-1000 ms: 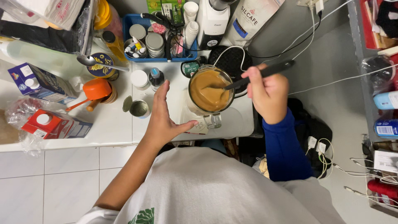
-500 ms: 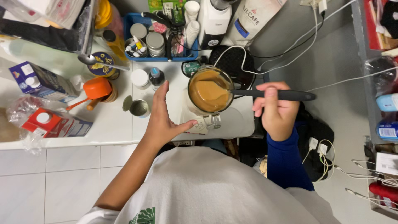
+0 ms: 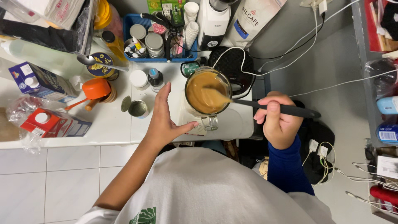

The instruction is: The person wipes the interior and exterior of a tall translucent plastic bottle and a small plastic lid with a white tissue. They then wipe the inside of a larger translucent plastic container with the tissue. The person uses a spoon to scoop a white powder from the larger container into a small metal cup.

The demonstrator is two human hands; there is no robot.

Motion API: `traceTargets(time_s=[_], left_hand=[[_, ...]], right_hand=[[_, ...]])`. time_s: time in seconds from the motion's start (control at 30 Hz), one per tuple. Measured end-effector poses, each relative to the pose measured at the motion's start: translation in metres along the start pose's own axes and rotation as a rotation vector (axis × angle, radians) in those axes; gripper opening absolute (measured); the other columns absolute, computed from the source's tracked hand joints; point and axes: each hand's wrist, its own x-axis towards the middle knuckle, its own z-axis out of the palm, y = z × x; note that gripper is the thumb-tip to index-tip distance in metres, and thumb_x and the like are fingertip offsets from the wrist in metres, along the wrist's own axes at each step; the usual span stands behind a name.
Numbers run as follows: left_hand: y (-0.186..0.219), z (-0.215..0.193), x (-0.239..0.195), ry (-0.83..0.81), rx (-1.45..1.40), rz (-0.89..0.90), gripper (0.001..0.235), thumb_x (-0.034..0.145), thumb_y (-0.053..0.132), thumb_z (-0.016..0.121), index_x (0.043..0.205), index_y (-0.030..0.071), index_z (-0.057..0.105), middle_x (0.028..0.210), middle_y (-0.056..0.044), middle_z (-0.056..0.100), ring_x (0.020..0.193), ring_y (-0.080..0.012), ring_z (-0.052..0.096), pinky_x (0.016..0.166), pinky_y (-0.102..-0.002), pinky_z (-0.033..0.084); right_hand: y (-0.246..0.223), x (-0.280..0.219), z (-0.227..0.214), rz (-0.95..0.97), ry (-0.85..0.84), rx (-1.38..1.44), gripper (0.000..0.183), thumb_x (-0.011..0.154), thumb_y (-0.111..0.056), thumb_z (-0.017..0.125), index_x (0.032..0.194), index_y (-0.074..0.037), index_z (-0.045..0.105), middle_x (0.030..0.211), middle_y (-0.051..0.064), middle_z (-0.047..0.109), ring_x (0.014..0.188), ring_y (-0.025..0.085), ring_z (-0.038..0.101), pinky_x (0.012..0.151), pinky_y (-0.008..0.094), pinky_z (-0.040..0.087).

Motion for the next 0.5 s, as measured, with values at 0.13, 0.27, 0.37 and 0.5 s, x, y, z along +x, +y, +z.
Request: traceTargets(time_s=[0.13, 0.27, 0.37, 0.5], left_hand=[[0.002, 0.002, 0.000, 0.001, 0.013, 0.013, 0.127, 0.066, 0.033, 0.099, 0.160, 0.002, 0.020, 0.159, -0.025, 0.033, 0.148, -0.0398, 0.038, 0.124, -0.046, 0.034], [0.004, 0.002, 0.001, -0.004, 0.019, 0.007, 0.128, 0.065, 0.033, 0.099, 0.160, 0.001, 0.020, 0.158, -0.025, 0.034, 0.148, -0.0397, 0.039, 0.123, -0.046, 0.035], [0.005, 0.001, 0.001, 0.002, 0.022, 0.005, 0.127, 0.064, 0.033, 0.099, 0.159, 0.000, 0.021, 0.158, -0.025, 0.035, 0.148, -0.0394, 0.039, 0.123, -0.046, 0.035], [0.005, -0.002, 0.003, -0.013, 0.028, -0.019, 0.127, 0.065, 0.034, 0.099, 0.159, -0.002, 0.021, 0.158, -0.025, 0.034, 0.147, -0.0392, 0.039, 0.123, -0.046, 0.035]], right_hand=[[-0.003, 0.004, -0.003, -0.054, -0.067, -0.087, 0.024, 0.113, -0.013, 0.049, 0.108, 0.005, 0.063, 0.080, 0.010, 0.066, 0.064, 0.012, 0.059, 0.063, 0.024, 0.049], [-0.006, 0.006, 0.000, -0.187, -0.129, -0.152, 0.019, 0.111, -0.010, 0.051, 0.107, 0.003, 0.063, 0.075, 0.007, 0.068, 0.065, 0.012, 0.061, 0.084, 0.033, 0.051], [-0.005, -0.001, 0.002, -0.241, -0.139, -0.130, 0.015, 0.112, -0.008, 0.049, 0.108, 0.001, 0.061, 0.077, 0.005, 0.069, 0.066, 0.011, 0.064, 0.098, 0.040, 0.051], [0.000, -0.019, -0.001, -0.256, -0.165, -0.134, 0.010, 0.109, -0.008, 0.051, 0.108, -0.003, 0.060, 0.080, 0.004, 0.072, 0.068, 0.011, 0.066, 0.096, 0.042, 0.052]])
